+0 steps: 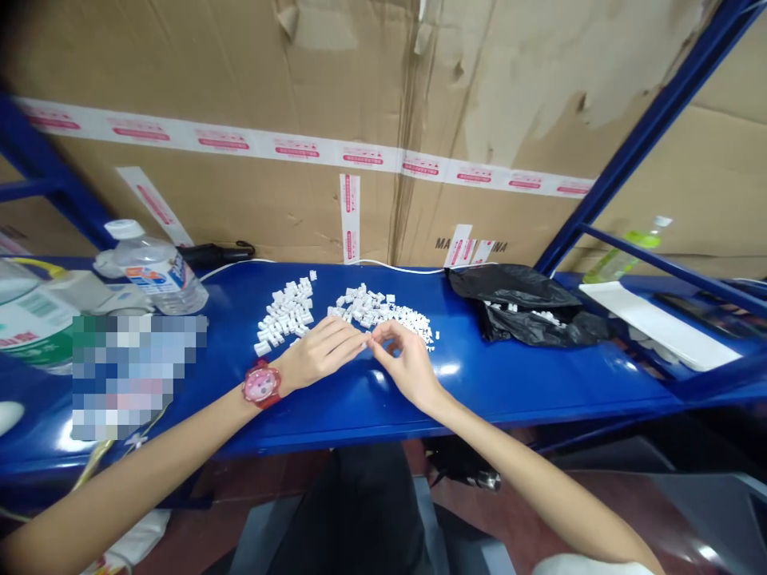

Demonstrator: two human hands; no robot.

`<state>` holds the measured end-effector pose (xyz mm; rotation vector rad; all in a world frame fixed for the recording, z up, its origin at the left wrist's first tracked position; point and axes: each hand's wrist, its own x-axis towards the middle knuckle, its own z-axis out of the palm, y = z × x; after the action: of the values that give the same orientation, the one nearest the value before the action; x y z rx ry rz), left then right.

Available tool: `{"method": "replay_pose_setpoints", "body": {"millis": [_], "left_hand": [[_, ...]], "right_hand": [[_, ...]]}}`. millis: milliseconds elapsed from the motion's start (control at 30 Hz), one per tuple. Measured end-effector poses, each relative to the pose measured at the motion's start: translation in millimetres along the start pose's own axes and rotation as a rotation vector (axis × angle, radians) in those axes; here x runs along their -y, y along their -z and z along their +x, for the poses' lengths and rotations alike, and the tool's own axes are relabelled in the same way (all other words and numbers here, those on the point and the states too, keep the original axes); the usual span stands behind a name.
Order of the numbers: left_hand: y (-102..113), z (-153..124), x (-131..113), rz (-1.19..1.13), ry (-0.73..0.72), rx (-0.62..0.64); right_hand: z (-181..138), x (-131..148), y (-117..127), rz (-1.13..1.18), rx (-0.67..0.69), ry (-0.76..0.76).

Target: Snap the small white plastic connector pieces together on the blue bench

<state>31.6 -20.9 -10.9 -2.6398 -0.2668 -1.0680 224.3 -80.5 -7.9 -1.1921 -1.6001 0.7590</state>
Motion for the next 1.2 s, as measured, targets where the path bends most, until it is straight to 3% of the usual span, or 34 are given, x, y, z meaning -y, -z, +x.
{"method": "replay_pose_setpoints", "body": {"millis": [133,300,467,633,700,800,900,967,1067,1133,1200], "left_hand": [[2,-1,4,-0.012,0.062,-0.032],[4,-3,11,-0.02,0.215,-0.123],[4,2,3,-0.029,0.108,-0.122],[4,1,1,0.007,0.086,-0.085],[0,0,4,0.034,0.066,-0.039],[-8,-3,11,0.08,0.171,0.017],[-13,-6,16,0.133,0.354,0.136],[-14,-6,17,0.16,0.45,0.203],[-12,-6,18,0.152,0.498,0.214],[-10,-7,19,0.131,0.484,0.19],[-7,-9,20,0.124,0.48,0.154]], "right_hand": [[0,-7,20,0.022,-0.007,-0.038],[10,-10,53,-0.318,-0.039,-0.022],[16,2,24,-0.144,0.053,0.055],[21,3,0,-0.032,0.092,0.022],[20,1,8,-0.14,0.06,0.033],[18,-6,35,-0.487,-0.009,0.052],[30,-13,67,-0.894,0.049,0.022],[50,-14,76,-1.016,0.123,0.069],[98,-6,56,-0.908,0.252,0.228],[135,-1,22,-0.693,0.325,0.232],[171,2,-19,-0.623,0.335,0.216]]}}
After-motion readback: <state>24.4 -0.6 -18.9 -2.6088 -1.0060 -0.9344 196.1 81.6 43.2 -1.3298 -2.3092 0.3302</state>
